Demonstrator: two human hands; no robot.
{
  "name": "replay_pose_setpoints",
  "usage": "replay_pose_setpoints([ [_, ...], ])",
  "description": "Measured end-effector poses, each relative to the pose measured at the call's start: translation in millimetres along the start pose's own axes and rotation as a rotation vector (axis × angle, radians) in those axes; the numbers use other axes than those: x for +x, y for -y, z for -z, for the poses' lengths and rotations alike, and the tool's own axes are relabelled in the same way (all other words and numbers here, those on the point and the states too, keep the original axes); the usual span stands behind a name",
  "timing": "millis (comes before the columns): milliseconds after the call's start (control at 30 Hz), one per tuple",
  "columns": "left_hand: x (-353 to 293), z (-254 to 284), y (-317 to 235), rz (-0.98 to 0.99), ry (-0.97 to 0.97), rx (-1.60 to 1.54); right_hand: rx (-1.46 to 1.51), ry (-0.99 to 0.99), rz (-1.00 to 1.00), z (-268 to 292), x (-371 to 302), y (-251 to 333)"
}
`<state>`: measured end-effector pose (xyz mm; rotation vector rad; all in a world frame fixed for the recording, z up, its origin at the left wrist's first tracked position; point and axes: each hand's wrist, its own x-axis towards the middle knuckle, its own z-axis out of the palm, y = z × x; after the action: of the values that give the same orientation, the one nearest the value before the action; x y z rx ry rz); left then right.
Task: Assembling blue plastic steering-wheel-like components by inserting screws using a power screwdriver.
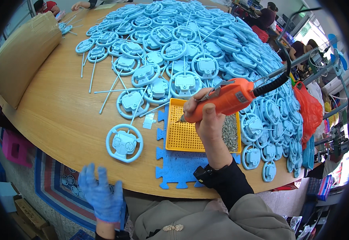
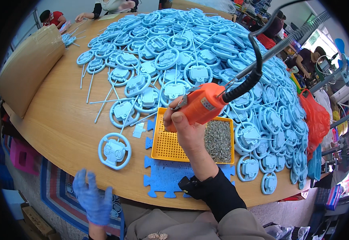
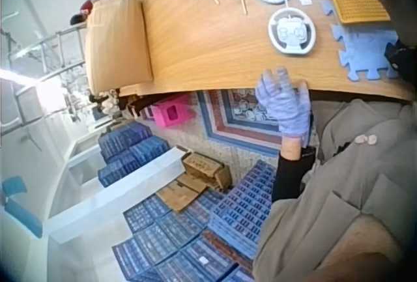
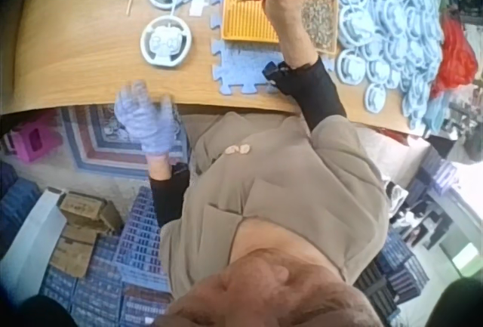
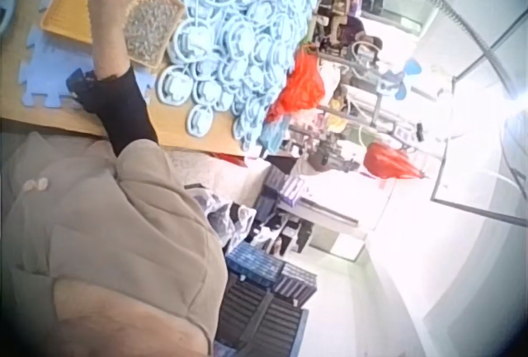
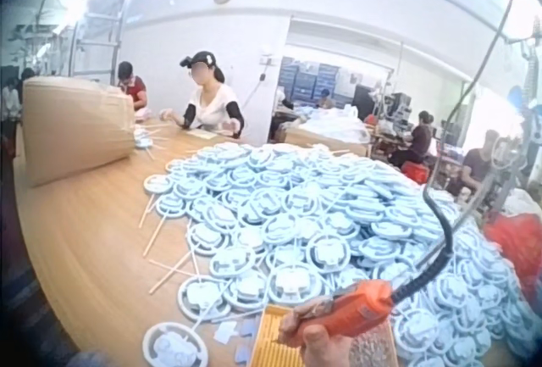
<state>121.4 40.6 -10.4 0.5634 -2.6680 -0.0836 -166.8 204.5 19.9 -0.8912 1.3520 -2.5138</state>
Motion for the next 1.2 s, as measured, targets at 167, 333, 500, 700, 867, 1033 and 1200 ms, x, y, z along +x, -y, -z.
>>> replay_pose_setpoints([
  [167, 76.1, -17.4, 0.1, -0.358, 0.168, -0.056, -0.018, -0.010, -0.016, 6.6, 1.4, -7.9],
  [333, 98.2, -23.9, -17.6, -0.349, 0.320, -0.158, -0.012, -0.001, -0.032, 6.9, 3.2, -10.3],
  [500, 84.0, -43.7, -17.5, -0.155, 0.156, -0.351, -0.017, -0.001, -0.039, 5.6, 2.2, -11.0],
  [700, 26.6, -41.4, -34.2, 0.560, 0.068, -1.527, -0.056, -0.014, 0.026, 3.9, 2.7, -1.5],
  [867, 9.2, -22.0, -82.6, 0.992, 0.343, -2.398, -0.049, 0.039, 0.065, -18.5, -14.0, 53.8],
  [1033, 1.5, -28.8, -95.8, 0.910, 0.591, -2.337, 0.132, 0.278, -0.111, -38.9, -65.5, 87.0],
  [1200, -2.3, -29.6, -101.0, 0.845, 0.555, -2.273, 0.093, 0.282, -0.105, -46.4, -92.2, 84.3],
])
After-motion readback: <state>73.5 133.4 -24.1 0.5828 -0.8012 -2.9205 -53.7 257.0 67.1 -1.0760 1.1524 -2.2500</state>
